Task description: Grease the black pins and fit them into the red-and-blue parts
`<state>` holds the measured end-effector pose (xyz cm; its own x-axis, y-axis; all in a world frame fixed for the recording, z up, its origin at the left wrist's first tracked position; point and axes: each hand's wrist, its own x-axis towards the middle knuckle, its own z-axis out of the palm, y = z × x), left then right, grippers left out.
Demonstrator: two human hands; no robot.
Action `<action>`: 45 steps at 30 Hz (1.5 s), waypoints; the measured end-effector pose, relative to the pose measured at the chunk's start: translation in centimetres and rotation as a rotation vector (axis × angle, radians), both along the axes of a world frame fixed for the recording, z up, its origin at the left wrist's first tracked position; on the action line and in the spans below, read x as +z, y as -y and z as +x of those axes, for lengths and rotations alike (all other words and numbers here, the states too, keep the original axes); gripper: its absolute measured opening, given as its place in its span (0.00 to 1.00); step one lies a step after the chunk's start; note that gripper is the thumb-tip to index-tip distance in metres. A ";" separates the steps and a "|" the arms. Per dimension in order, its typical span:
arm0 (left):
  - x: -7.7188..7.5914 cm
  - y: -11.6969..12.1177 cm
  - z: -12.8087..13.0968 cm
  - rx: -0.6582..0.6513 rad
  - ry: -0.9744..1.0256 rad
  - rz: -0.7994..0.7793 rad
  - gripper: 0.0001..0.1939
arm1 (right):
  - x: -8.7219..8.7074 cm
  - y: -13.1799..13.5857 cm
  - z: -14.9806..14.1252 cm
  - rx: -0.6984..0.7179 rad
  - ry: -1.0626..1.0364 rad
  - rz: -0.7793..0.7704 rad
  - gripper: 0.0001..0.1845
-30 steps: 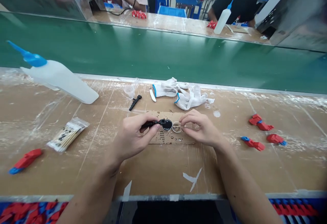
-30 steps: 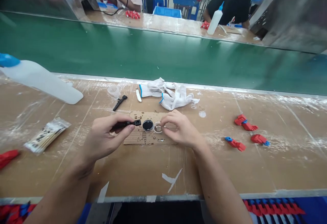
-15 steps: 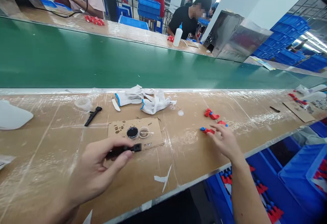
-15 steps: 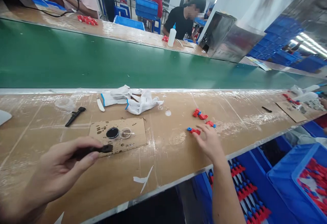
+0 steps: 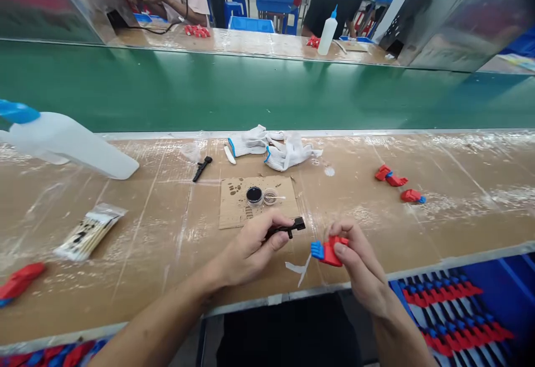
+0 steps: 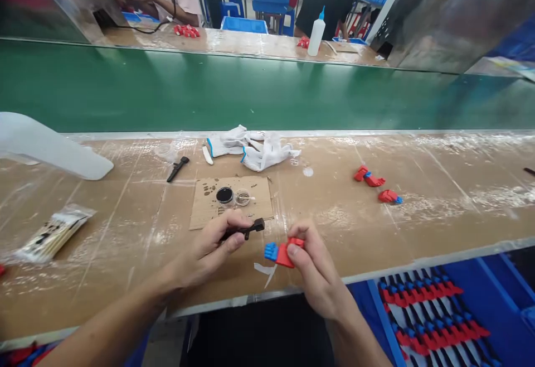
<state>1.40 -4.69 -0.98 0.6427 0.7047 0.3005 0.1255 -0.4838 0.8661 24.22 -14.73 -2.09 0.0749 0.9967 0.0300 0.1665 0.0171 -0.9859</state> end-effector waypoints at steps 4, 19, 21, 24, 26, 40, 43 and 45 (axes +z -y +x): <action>-0.1 0.3 0.1 -0.047 -0.005 -0.018 0.08 | 0.5 -1.2 -1.7 0.054 -0.031 -0.063 0.05; -0.2 0.3 0.0 -0.175 0.038 0.096 0.21 | 2.0 -2.2 -3.1 0.072 -0.002 -0.158 0.02; -0.3 0.4 0.2 -0.131 -0.018 0.132 0.20 | 2.0 -2.2 -3.2 0.034 0.055 -0.127 0.01; -0.3 0.5 0.3 -0.122 -0.035 0.166 0.16 | 1.9 -2.1 -3.5 -0.012 0.126 -0.083 0.02; -0.3 0.5 0.4 -0.134 -0.013 0.197 0.16 | 1.8 -2.1 -4.0 -0.040 0.153 -0.024 0.05; -0.2 0.8 0.8 -0.138 0.046 0.277 0.18 | 0.7 -3.0 -8.2 -0.472 -0.034 0.365 0.15; 0.0 0.8 0.7 -0.135 0.027 0.284 0.18 | 0.9 -3.1 -8.3 -0.503 0.015 0.372 0.13; 0.1 0.8 0.7 -0.139 0.022 0.282 0.18 | 1.0 -3.2 -8.3 -0.509 0.058 0.384 0.14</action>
